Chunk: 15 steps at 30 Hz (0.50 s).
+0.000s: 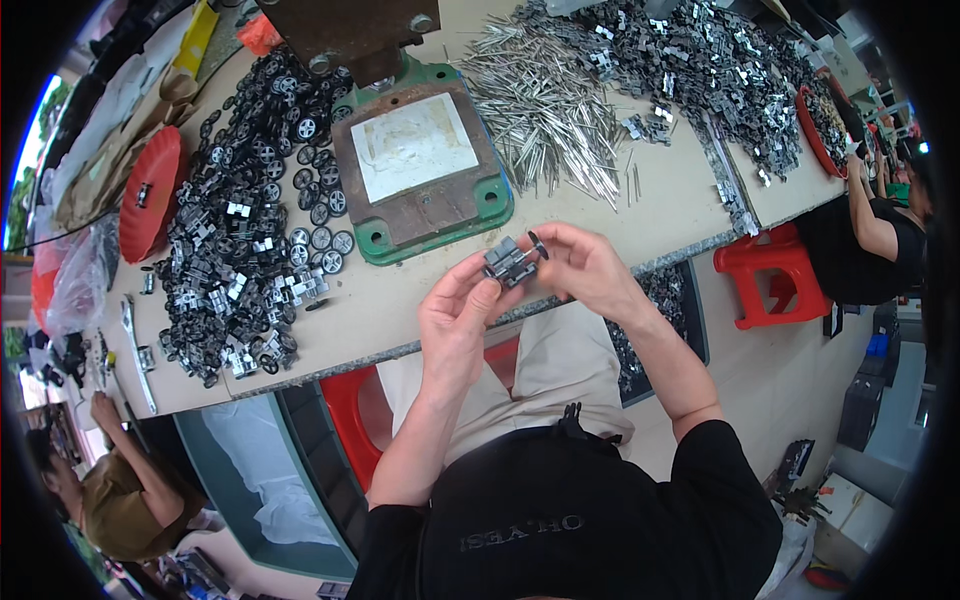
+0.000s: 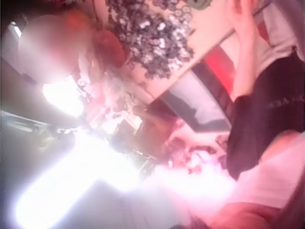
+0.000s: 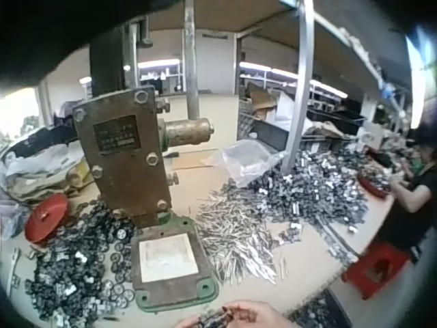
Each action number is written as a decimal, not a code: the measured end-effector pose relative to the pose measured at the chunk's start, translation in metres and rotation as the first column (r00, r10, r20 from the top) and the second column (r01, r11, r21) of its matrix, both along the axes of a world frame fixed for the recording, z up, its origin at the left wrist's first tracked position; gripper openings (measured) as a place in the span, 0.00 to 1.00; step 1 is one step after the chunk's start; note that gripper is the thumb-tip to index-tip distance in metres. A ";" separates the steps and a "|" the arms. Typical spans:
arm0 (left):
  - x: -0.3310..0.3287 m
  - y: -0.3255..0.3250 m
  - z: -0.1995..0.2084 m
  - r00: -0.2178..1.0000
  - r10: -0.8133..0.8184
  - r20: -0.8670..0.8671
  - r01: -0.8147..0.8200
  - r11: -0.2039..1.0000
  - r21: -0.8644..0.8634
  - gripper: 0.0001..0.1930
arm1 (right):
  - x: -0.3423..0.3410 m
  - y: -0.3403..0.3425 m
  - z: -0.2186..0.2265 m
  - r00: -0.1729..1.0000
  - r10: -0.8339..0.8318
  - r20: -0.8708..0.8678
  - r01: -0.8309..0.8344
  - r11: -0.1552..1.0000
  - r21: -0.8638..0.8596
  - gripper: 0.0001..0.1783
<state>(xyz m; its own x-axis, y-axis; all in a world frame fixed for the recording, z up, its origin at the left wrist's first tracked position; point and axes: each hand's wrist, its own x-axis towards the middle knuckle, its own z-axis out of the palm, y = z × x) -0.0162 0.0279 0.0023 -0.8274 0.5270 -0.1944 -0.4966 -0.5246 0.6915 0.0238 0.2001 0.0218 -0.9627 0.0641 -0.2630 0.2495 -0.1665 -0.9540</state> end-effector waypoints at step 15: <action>-0.129 -0.005 0.042 0.730 -0.061 -0.681 -0.387 0.784 -0.486 0.10 | -0.080 0.049 0.092 0.831 0.425 -0.360 0.082 0.546 0.834 0.19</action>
<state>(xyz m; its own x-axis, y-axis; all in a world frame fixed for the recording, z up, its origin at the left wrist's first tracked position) -0.1452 0.0232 0.0446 -0.9175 0.3435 0.2007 0.2302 0.0469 0.9720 -0.0560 0.2496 0.1139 -0.9392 -0.1845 0.2895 -0.3318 0.7042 -0.6277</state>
